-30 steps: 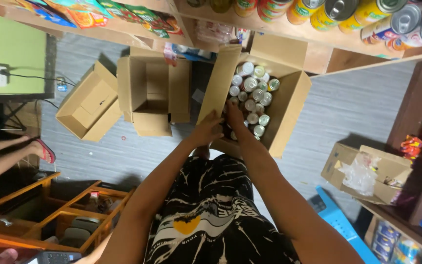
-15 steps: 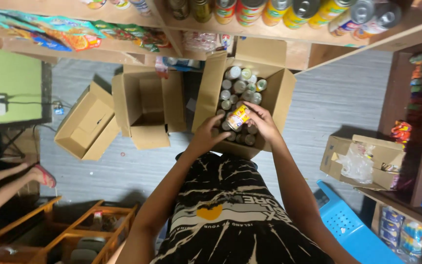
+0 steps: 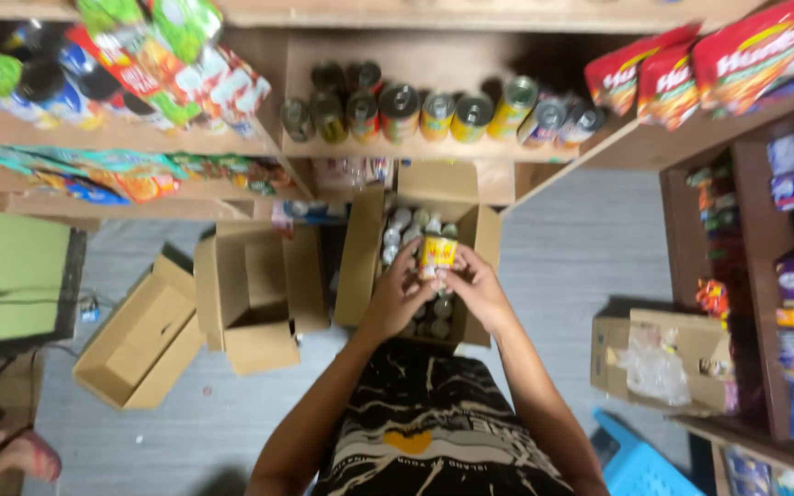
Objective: Stocking canned goods onto grocery store shelves from a cardboard box.
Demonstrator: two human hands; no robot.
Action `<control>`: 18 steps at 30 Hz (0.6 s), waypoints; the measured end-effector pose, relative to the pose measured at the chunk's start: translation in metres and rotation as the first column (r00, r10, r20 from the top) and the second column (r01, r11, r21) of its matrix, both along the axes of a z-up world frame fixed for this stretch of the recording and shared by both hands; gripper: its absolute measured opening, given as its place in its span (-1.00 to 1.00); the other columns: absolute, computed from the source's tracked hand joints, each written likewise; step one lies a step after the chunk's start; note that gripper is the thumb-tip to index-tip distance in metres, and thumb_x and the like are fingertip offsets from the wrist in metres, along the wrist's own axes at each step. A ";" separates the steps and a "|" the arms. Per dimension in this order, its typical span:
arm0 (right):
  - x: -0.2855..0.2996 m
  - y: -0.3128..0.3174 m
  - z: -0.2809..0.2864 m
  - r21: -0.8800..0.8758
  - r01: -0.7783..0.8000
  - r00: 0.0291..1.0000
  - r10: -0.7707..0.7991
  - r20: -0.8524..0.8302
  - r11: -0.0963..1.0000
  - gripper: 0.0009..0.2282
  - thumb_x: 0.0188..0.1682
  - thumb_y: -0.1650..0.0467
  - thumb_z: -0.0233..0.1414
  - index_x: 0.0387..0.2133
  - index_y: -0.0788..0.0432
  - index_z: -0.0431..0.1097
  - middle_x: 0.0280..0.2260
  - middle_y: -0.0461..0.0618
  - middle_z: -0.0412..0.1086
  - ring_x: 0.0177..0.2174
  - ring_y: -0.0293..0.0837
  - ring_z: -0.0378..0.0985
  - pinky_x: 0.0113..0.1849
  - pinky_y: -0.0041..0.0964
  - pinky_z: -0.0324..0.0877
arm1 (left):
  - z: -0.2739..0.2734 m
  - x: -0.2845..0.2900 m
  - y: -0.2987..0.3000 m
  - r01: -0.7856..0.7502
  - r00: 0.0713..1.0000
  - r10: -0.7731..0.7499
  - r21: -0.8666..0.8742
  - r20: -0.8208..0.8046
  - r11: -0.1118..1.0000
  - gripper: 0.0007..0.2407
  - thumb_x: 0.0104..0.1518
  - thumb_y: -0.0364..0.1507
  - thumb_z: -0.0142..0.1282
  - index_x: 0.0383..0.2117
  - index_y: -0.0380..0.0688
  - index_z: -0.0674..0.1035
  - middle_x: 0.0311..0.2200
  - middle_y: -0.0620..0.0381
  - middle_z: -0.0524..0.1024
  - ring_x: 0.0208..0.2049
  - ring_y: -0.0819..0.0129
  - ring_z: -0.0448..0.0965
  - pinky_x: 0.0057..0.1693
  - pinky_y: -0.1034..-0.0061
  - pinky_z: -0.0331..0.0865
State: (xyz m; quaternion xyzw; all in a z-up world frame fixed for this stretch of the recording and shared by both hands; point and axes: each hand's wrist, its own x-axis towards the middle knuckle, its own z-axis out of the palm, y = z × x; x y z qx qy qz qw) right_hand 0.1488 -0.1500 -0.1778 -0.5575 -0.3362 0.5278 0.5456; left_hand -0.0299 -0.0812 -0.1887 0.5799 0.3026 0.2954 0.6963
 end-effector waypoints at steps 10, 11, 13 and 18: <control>0.015 -0.003 0.037 0.181 -0.089 0.976 0.050 0.213 0.979 -0.56 -0.04 0.56 0.19 0.15 0.31 0.33 -0.08 -0.07 0.50 -0.12 -0.29 0.50 -0.06 -0.37 0.43 | 0.088 0.007 0.043 0.025 0.991 0.057 0.582 -0.122 0.813 -0.33 0.09 -0.43 0.36 0.35 -0.18 0.24 0.15 -0.16 0.46 0.04 0.10 0.56 0.09 0.33 0.47; 0.017 -0.001 0.038 0.166 -0.098 0.966 0.054 0.251 0.981 -0.51 -0.08 0.55 0.21 0.18 0.30 0.31 -0.09 -0.09 0.49 -0.16 -0.30 0.49 -0.09 -0.37 0.43 | 0.100 0.008 0.049 0.085 0.984 0.022 0.576 -0.177 0.813 -0.35 0.09 -0.36 0.34 0.33 -0.16 0.29 0.10 -0.11 0.51 0.04 0.10 0.59 0.11 0.33 0.47; 0.020 0.002 0.046 0.162 -0.112 0.954 0.060 0.295 0.980 -0.45 -0.12 0.55 0.22 0.21 0.28 0.28 -0.10 -0.10 0.47 -0.20 -0.31 0.47 -0.12 -0.37 0.42 | 0.124 0.010 0.058 0.138 0.974 -0.005 0.577 -0.227 0.805 -0.38 0.09 -0.30 0.33 0.32 -0.13 0.33 0.05 -0.06 0.57 0.05 0.10 0.63 0.13 0.33 0.48; 0.029 0.010 0.062 0.287 -0.129 0.848 -0.045 0.529 0.949 -0.36 -0.18 0.58 0.30 0.25 0.27 0.29 -0.16 -0.06 0.53 -0.23 -0.28 0.52 -0.02 -0.37 0.41 | 0.177 0.018 0.081 0.367 0.912 -0.120 0.649 -0.393 0.666 -0.51 0.02 -0.21 0.37 0.08 -0.13 0.56 0.01 -0.04 0.57 0.02 0.06 0.62 0.12 0.30 0.48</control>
